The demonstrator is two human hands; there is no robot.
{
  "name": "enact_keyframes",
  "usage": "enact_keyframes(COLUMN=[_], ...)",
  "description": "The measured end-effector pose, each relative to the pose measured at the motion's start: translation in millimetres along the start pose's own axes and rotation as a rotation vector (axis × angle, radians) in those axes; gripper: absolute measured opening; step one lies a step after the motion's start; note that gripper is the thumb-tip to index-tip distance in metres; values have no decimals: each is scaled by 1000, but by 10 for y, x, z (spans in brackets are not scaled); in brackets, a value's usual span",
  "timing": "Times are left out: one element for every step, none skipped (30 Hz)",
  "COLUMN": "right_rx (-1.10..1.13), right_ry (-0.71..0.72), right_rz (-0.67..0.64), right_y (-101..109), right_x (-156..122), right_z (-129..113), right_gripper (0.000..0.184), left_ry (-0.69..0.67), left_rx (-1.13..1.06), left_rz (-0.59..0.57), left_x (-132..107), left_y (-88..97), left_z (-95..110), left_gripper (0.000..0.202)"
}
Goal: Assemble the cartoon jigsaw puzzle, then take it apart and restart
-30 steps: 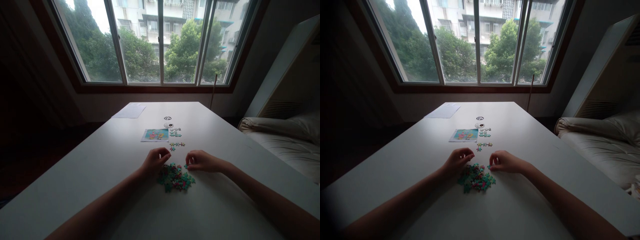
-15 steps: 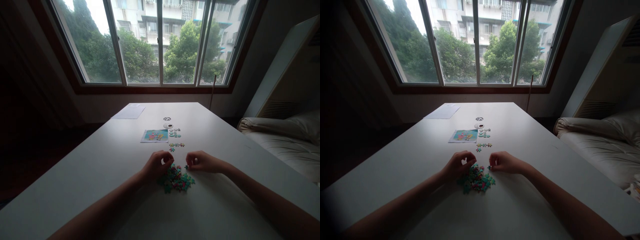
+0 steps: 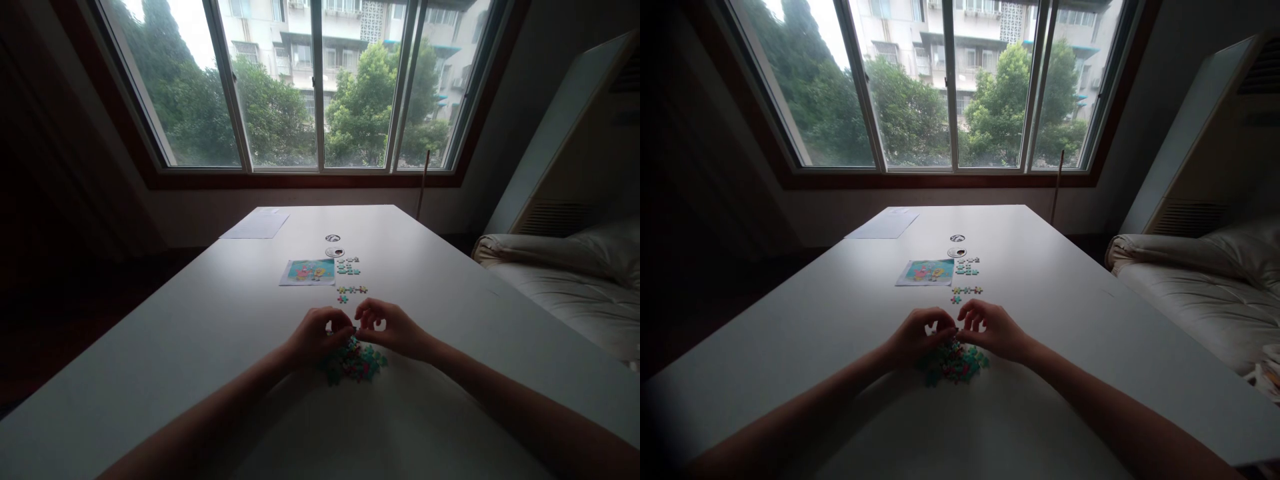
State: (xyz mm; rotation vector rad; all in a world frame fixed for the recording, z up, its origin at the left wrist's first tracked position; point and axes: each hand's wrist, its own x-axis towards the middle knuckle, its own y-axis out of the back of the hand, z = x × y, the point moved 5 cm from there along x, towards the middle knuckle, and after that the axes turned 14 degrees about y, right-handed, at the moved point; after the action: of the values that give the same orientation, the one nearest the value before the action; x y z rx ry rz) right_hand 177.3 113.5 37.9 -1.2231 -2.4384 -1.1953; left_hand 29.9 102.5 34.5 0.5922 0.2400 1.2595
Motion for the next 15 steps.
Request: enact_keyframes(right_rx=[-37,-87,-152,-228,-307,-381,-443,-489,-523,-546,-562,-576,-588,-598,-605], right_ry=[13,33,59,90,124,158,188,214,237,256,272,283,292,300,307], right_rz=[28,57,82,100,112,113,108,98,91,86,81,79,80,83,85], right_y=[22,49,75,97,114,122,122,116,109,101,92,85,81,80,80], right_x=[1,-1,-5,-11,-18,-26,-32,-37,-40,-42,-43,-42,-41,-39,-37], right_z=[-9,-21,-35,-50,-65,-79,-90,-98,-105,-112,-119,-125,-132,-138,-143], right_gripper=[21,20,18,17,17,16,16,16,16,15,15,15,15,15,15], left_ry=[21,42,65,86,104,119,132,142,150,156,162,166,170,173,174], left_rx=[-27,-58,-91,-124,-155,-183,-206,-224,-236,-245,-250,-253,-254,-254,-254], left_rz=[9,18,26,30,32,31,28,24,20,16,12,8,4,1,-1], left_x=[15,31,47,63,77,87,94,98,98,96,92,88,83,80,77], left_y=[7,15,21,25,27,26,24,21,18,15,13,12,12,13,15], left_z=[-22,-47,-74,-101,-128,-153,-174,-190,-201,-206,-207,-203,-196,-189,-181], left_gripper=[18,20,22,24,26,27,27,27,27,27,27,27,26,26,26])
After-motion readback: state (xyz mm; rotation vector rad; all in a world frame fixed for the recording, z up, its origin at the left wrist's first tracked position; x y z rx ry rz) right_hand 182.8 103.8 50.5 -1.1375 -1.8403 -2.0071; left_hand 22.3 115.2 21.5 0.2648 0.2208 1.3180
